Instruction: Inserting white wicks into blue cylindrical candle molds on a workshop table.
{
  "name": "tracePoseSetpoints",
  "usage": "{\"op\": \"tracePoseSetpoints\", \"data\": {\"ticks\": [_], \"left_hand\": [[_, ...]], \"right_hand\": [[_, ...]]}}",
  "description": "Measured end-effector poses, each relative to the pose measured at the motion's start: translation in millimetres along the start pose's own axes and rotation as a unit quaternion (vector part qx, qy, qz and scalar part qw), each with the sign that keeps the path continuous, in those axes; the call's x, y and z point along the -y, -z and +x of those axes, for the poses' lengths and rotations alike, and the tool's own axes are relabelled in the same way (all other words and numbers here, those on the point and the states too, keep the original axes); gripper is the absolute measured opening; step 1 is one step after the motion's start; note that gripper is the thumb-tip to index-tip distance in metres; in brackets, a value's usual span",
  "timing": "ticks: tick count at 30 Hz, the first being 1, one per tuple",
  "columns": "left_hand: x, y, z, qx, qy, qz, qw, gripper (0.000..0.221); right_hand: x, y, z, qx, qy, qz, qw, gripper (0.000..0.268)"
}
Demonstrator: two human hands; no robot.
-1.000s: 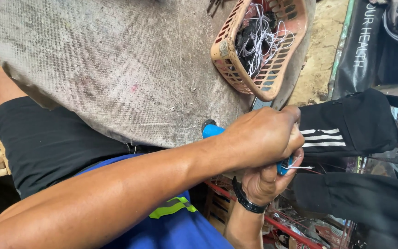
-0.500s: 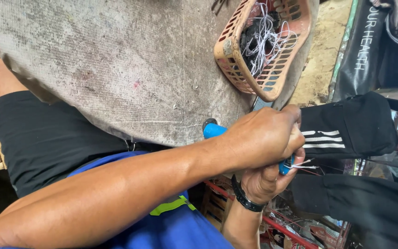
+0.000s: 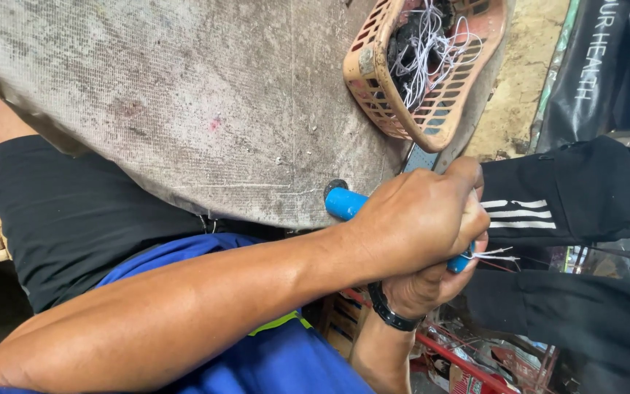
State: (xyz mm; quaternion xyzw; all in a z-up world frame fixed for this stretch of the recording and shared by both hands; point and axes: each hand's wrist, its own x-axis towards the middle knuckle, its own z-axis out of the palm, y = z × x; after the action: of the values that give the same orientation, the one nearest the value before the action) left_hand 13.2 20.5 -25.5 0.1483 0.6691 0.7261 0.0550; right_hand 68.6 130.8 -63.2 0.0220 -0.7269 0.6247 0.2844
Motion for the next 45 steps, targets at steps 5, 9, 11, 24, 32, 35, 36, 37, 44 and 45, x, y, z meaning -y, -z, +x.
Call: {"op": "tracePoseSetpoints", "data": {"ticks": [5,9,11,24,32,35,36,37,44,45], "left_hand": [[-3,-3,-3,0.026,0.089,0.001,0.996,0.023],[-1,-4,-6,0.011,0.074,0.01,0.997,0.027],[-3,3,-7,0.026,0.076,0.016,0.997,0.026],[2,20,8,-0.074,-0.04,0.033,0.996,0.024],[2,20,5,-0.089,-0.067,0.054,0.992,0.029],[-6,29,1,-0.098,-0.089,0.06,0.989,0.032],[-10,34,0,-0.102,-0.1,0.059,0.988,0.034],[-10,40,-1,-0.1,-0.104,0.064,0.987,0.034],[-7,76,-16,-0.128,-0.128,0.198,0.963,0.026],[-9,77,-21,-0.12,-0.141,0.223,0.957,0.025]], "right_hand": [[2,6,-4,0.021,0.002,-0.03,0.999,0.062],[2,11,-7,0.044,0.012,-0.052,0.998,0.063],[-3,10,-8,0.048,0.023,-0.054,0.997,0.064],[10,-17,28,0.074,0.257,-0.307,0.913,0.039],[-9,-19,35,0.055,0.317,-0.284,0.903,0.035],[-11,-21,36,0.052,0.314,-0.273,0.908,0.037],[-12,-21,37,0.057,0.304,-0.275,0.91,0.038],[-9,-26,36,0.051,0.306,-0.272,0.911,0.038],[3,-47,35,0.107,0.259,-0.125,0.952,0.034],[2,-49,35,0.122,0.249,-0.1,0.955,0.036]]}}
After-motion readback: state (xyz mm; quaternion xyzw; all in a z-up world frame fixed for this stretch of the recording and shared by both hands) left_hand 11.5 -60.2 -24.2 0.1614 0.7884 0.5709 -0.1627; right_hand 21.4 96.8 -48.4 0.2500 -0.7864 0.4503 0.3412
